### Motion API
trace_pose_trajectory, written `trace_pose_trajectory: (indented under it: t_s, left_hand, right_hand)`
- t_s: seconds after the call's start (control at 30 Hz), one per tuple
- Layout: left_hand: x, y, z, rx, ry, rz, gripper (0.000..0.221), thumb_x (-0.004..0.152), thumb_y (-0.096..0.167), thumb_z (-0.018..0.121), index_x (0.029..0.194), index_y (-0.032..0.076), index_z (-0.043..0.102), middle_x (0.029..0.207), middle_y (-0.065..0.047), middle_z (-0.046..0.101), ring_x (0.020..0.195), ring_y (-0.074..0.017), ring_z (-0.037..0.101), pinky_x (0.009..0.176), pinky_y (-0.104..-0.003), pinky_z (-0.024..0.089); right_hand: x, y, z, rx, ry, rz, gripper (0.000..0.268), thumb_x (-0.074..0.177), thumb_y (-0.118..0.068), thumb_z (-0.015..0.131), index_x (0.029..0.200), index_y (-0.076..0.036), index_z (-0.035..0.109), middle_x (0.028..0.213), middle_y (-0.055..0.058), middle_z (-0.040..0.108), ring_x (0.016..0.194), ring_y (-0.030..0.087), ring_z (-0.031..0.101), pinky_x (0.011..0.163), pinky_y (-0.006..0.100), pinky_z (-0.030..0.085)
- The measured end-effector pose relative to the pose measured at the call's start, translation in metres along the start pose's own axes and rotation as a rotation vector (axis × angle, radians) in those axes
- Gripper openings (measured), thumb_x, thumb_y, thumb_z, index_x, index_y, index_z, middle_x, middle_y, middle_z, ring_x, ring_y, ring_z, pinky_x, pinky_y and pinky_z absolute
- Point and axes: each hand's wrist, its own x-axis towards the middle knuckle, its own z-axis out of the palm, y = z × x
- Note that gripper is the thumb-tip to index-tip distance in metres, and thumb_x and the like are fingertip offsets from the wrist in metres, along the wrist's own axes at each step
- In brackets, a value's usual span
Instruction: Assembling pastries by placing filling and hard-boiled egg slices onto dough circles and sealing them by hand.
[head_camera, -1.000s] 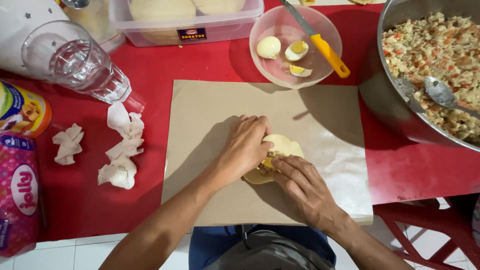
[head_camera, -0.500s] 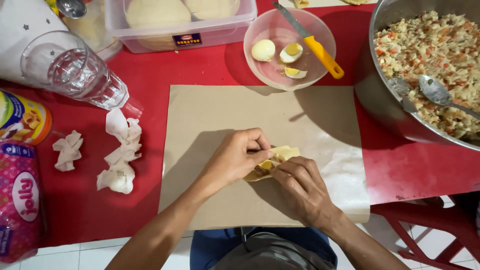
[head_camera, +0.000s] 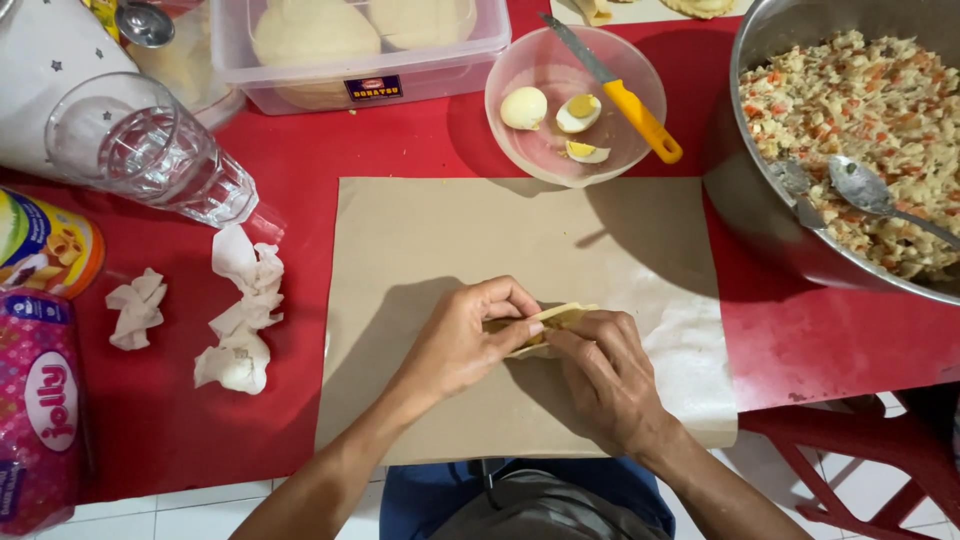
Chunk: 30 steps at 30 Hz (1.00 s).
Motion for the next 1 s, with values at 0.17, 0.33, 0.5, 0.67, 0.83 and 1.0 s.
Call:
trace_pose_trajectory:
  t_s: [0.17,0.33,0.5,0.67,0.83,1.0]
  left_hand:
    - [-0.005,0.006,0.0,0.057,0.005,0.043,0.002,0.093,0.011,0.07,0.092,0.009,0.07,0.087,0.0,0.076,0.089,-0.0114,0.074,0.076,-0.023,0.054]
    - [-0.011,0.016,0.0,0.078,0.004,0.07,0.01,0.094,0.019,0.069,0.09,0.01,0.07,0.08,0.002,0.072,0.079,-0.0093,0.068,0.07,-0.024,0.051]
    - [-0.016,0.013,0.0,0.026,-0.051,0.133,0.02,0.085,0.01,0.081,0.099,0.007,0.068,0.088,-0.004,0.076,0.082,-0.012,0.07,0.07,-0.025,0.058]
    - [-0.016,-0.005,0.001,0.078,-0.027,0.212,0.023,0.087,0.002,0.076,0.11,0.004,0.072,0.101,-0.019,0.081,0.102,-0.0299,0.077,0.087,-0.041,0.061]
    - [-0.017,-0.006,0.006,0.115,0.021,0.22,0.017,0.092,0.0,0.071,0.108,0.004,0.075,0.103,-0.018,0.081,0.104,-0.0303,0.078,0.086,-0.041,0.062]
    - [-0.018,0.001,0.009,0.166,0.059,0.26,0.015,0.096,0.001,0.067,0.108,0.005,0.075,0.103,-0.019,0.081,0.099,-0.0312,0.079,0.082,-0.039,0.064]
  right_hand:
    - [0.005,-0.002,0.001,0.038,0.037,0.045,0.012,0.102,-0.001,0.056,0.111,0.001,0.064,0.11,0.016,0.065,0.095,0.029,0.063,0.085,0.04,0.052]
    - [0.008,0.0,0.003,0.028,0.087,0.078,0.006,0.1,-0.002,0.062,0.104,-0.001,0.066,0.111,0.014,0.064,0.098,0.029,0.061,0.09,0.04,0.052]
    - [0.006,0.002,0.005,0.03,0.048,0.137,0.003,0.1,-0.005,0.063,0.102,-0.004,0.062,0.121,0.017,0.07,0.117,0.036,0.065,0.101,0.043,0.044]
    - [0.005,0.005,0.011,0.093,0.141,0.142,0.009,0.09,0.001,0.073,0.097,-0.004,0.071,0.1,0.01,0.074,0.103,0.034,0.073,0.094,0.046,0.05]
    - [0.002,0.006,0.012,0.117,0.139,0.161,0.01,0.089,0.002,0.073,0.096,-0.004,0.072,0.093,0.007,0.074,0.093,0.028,0.074,0.091,0.043,0.051]
    - [-0.003,0.011,0.013,0.175,0.122,0.21,0.01,0.088,0.002,0.073,0.097,-0.003,0.072,0.089,0.008,0.074,0.087,0.028,0.074,0.087,0.042,0.052]
